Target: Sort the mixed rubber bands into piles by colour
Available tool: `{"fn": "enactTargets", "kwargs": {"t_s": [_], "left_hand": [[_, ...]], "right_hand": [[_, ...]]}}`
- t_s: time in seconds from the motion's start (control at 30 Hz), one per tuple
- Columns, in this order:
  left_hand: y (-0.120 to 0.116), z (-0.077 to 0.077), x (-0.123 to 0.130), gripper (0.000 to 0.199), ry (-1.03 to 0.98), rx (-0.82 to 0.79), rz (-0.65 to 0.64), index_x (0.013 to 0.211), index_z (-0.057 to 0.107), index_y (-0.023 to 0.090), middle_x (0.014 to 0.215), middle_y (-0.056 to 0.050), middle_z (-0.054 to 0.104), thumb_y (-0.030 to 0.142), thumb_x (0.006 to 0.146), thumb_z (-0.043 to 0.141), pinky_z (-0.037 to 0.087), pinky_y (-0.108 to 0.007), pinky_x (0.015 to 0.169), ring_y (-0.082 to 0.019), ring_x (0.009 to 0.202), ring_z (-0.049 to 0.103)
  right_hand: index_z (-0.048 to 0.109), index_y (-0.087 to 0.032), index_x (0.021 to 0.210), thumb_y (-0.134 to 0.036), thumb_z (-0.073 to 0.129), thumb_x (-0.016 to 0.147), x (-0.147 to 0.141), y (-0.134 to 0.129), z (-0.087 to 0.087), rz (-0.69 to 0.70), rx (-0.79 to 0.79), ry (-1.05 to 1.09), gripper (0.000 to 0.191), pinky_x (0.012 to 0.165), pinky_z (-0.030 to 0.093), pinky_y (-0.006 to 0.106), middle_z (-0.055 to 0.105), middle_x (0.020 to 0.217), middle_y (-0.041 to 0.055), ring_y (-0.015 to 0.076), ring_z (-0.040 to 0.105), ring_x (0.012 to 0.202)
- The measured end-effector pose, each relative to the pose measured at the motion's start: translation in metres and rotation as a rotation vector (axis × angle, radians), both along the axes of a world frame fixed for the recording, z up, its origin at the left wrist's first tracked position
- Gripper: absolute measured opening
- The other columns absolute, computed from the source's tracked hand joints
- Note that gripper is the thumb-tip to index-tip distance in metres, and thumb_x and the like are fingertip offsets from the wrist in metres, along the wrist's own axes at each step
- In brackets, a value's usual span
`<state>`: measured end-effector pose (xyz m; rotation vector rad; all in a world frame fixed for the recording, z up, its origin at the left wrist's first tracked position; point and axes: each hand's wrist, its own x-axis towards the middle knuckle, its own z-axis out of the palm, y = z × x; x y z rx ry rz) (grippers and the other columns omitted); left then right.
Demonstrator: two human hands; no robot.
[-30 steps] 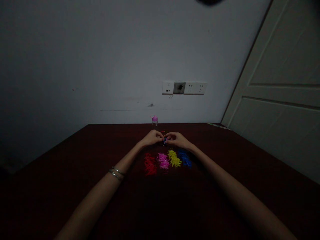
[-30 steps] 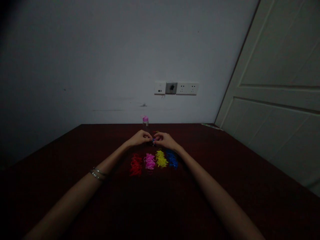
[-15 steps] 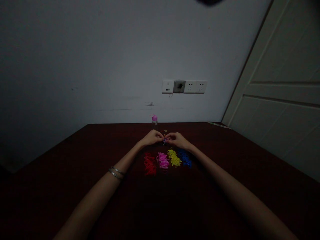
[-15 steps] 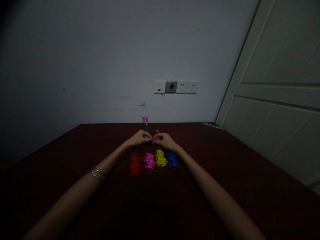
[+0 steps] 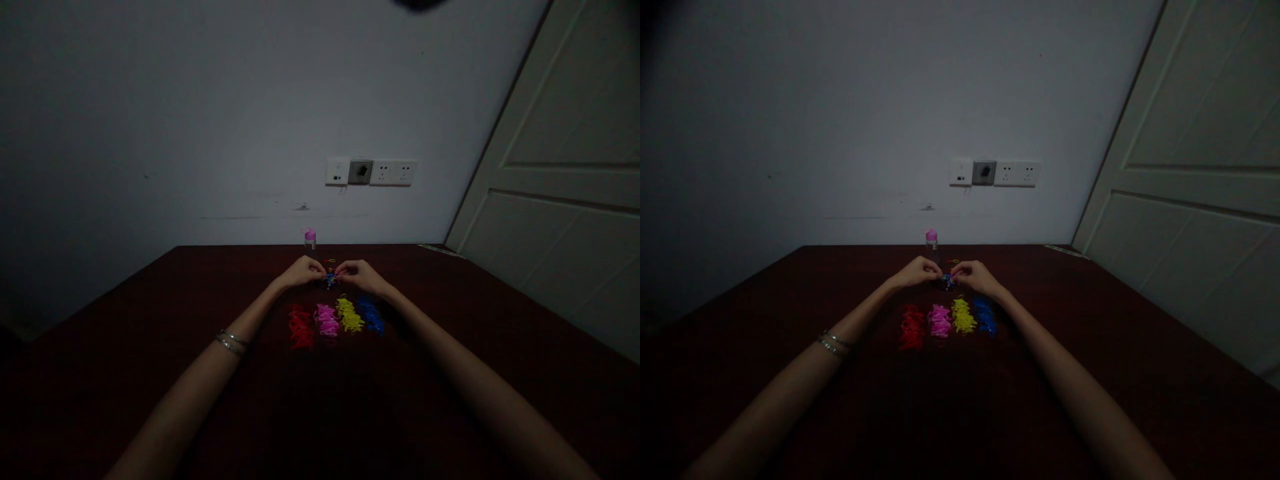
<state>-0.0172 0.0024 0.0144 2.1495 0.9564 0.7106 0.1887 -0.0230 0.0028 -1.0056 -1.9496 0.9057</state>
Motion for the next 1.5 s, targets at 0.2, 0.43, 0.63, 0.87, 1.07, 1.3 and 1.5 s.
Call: {"fn": "enactTargets", "kwargs": {"t_s": [0.2, 0.43, 0.63, 0.87, 1.07, 1.3, 1.5], "left_hand": [[0.008, 0.003, -0.012, 0.024, -0.034, -0.022, 0.084, 0.075, 0.068, 0.008, 0.058, -0.004, 0.060, 0.025, 0.063, 0.056, 0.033, -0.020, 0.049, -0.008, 0.051, 0.047], [0.007, 0.004, -0.014, 0.023, -0.034, -0.014, 0.127, 0.072, 0.068, 0.008, 0.058, -0.004, 0.060, 0.026, 0.061, 0.058, 0.032, -0.020, 0.049, -0.009, 0.051, 0.046], [0.006, 0.001, -0.011, 0.024, -0.030, -0.046, 0.089, 0.073, 0.068, 0.008, 0.059, -0.004, 0.060, 0.026, 0.062, 0.057, 0.034, -0.020, 0.050, -0.009, 0.052, 0.047], [0.003, 0.000, -0.006, 0.023, 0.013, -0.026, 0.073, 0.074, 0.068, 0.008, 0.059, -0.004, 0.060, 0.024, 0.062, 0.056, 0.033, -0.020, 0.050, -0.008, 0.051, 0.046], [-0.007, -0.004, 0.008, 0.023, 0.030, 0.001, 0.016, 0.076, 0.068, 0.008, 0.064, -0.005, 0.062, 0.024, 0.065, 0.055, 0.035, -0.020, 0.052, -0.009, 0.054, 0.048], [-0.017, -0.016, 0.051, 0.023, 0.162, 0.086, -0.095, 0.076, 0.068, 0.008, 0.063, -0.003, 0.061, 0.019, 0.065, 0.051, 0.034, -0.018, 0.051, -0.008, 0.054, 0.047], [-0.014, -0.023, 0.082, 0.020, 0.228, 0.189, -0.101, 0.072, 0.069, 0.011, 0.061, -0.003, 0.061, 0.015, 0.063, 0.051, 0.033, -0.018, 0.050, -0.009, 0.053, 0.048]], "right_hand": [[0.063, -0.012, 0.079, -0.021, 0.059, 0.065, -0.005, -0.006, 0.001, 0.087, -0.037, -0.051, 0.017, 0.065, 0.044, 0.025, 0.064, 0.074, 0.0048, 0.0126, 0.057, 0.067], [0.065, -0.011, 0.082, -0.023, 0.059, 0.066, -0.024, -0.025, -0.004, 0.312, -0.143, -0.257, 0.021, 0.055, 0.041, 0.022, 0.063, 0.066, 0.0032, 0.0107, 0.054, 0.059], [0.065, -0.010, 0.087, -0.022, 0.059, 0.065, -0.016, -0.025, 0.002, 0.268, -0.094, -0.276, 0.025, 0.053, 0.040, 0.021, 0.063, 0.069, 0.0042, 0.0105, 0.053, 0.059], [0.065, -0.012, 0.083, -0.027, 0.060, 0.064, 0.027, -0.007, 0.016, 0.027, -0.017, -0.167, 0.025, 0.062, 0.042, 0.024, 0.063, 0.072, 0.0042, 0.0120, 0.054, 0.065], [0.063, -0.010, 0.081, -0.033, 0.060, 0.063, 0.078, 0.018, -0.016, -0.305, -0.101, -0.033, 0.029, 0.049, 0.038, 0.021, 0.060, 0.063, 0.0029, 0.0103, 0.050, 0.054], [0.063, -0.011, 0.083, -0.036, 0.059, 0.061, 0.114, 0.033, -0.053, -0.451, -0.125, 0.027, 0.033, 0.043, 0.035, 0.019, 0.060, 0.061, 0.0019, 0.0086, 0.047, 0.048], [0.065, -0.011, 0.081, -0.037, 0.057, 0.061, 0.114, 0.031, -0.055, -0.480, -0.063, -0.027, 0.034, 0.051, 0.040, 0.022, 0.064, 0.070, 0.0048, 0.0120, 0.053, 0.057]]}}
